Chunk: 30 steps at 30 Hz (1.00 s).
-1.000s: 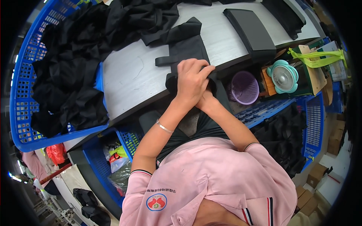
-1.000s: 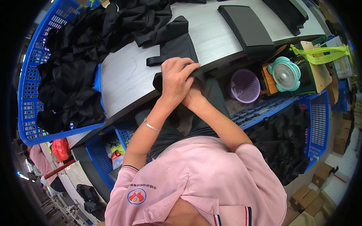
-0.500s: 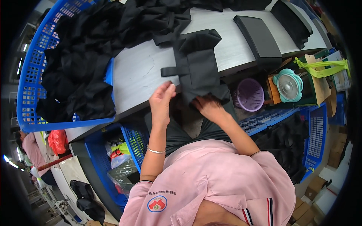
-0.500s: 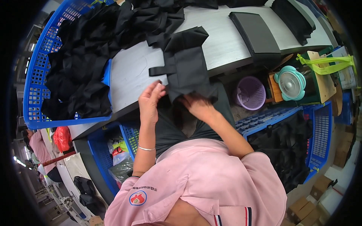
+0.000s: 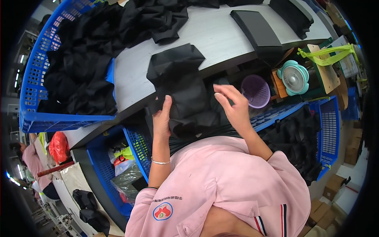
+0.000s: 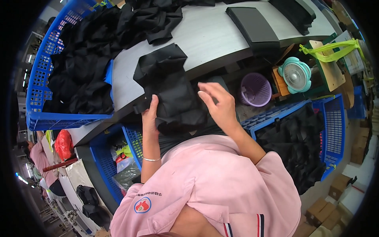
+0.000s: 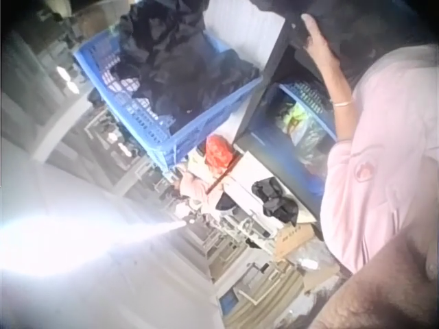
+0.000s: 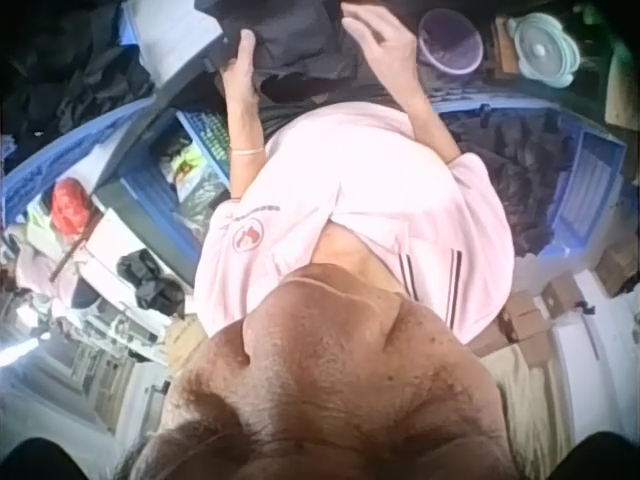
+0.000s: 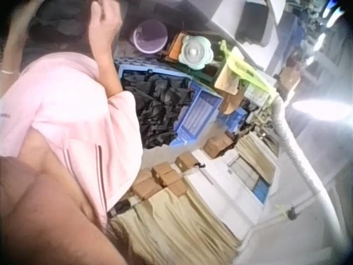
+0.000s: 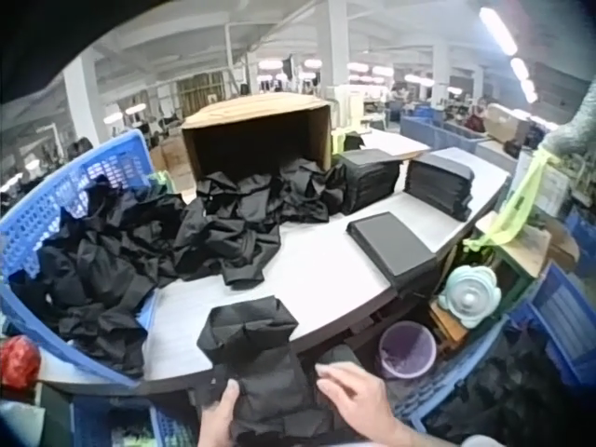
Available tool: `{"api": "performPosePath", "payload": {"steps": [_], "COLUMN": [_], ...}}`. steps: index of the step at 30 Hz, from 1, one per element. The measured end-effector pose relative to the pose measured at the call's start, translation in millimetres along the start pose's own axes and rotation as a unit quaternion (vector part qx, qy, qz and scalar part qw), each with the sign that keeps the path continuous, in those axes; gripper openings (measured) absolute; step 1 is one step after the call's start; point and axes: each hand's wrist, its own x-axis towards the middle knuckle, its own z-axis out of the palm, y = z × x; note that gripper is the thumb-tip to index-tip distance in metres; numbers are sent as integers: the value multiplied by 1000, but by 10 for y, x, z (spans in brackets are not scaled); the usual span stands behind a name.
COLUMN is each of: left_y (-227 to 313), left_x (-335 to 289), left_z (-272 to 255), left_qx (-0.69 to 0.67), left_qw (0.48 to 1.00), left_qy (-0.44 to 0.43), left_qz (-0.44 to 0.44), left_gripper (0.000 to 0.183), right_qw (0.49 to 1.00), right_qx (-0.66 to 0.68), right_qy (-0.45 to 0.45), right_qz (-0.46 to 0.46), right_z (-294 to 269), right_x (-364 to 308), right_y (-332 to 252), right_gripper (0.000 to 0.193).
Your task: Inspecting and organizing black fabric backpack strap components at a factory workbench.
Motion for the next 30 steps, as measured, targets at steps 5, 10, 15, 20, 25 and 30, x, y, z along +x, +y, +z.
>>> {"api": "performPosePath", "payload": {"steps": [5, 10, 15, 20, 25, 30], "left_y": [-18, -110, -248, -222, -215, -415], "left_x": [-234, -263, -275, -214, -67, 202], "left_z": [-6, -111, -117, -34, -103, -66], "left_qx": [8, -29, -121, -158, -70, -139], "left_qw": [997, 992, 952, 973, 984, 960], "left_qy": [-71, -116, -78, -128, -129, -145], "left_qz": [-31, -42, -272, -105, -100, -197], "left_gripper": [47, 46, 53, 57, 52, 52], "right_qw": [954, 915, 929, 899, 888, 783], "right_qx": [237, 300, 224, 322, 304, 460], "right_qy": [-101, -143, -122, -115, -139, -161], "right_qz": [151, 229, 266, 275, 315, 387], "right_z": [63, 51, 24, 79, 46, 73], "right_x": [-75, -208, -238, -258, -177, -114], "right_y": [215, 222, 215, 237, 315, 454], "right_gripper": [30, 29, 19, 18, 22, 23]}}
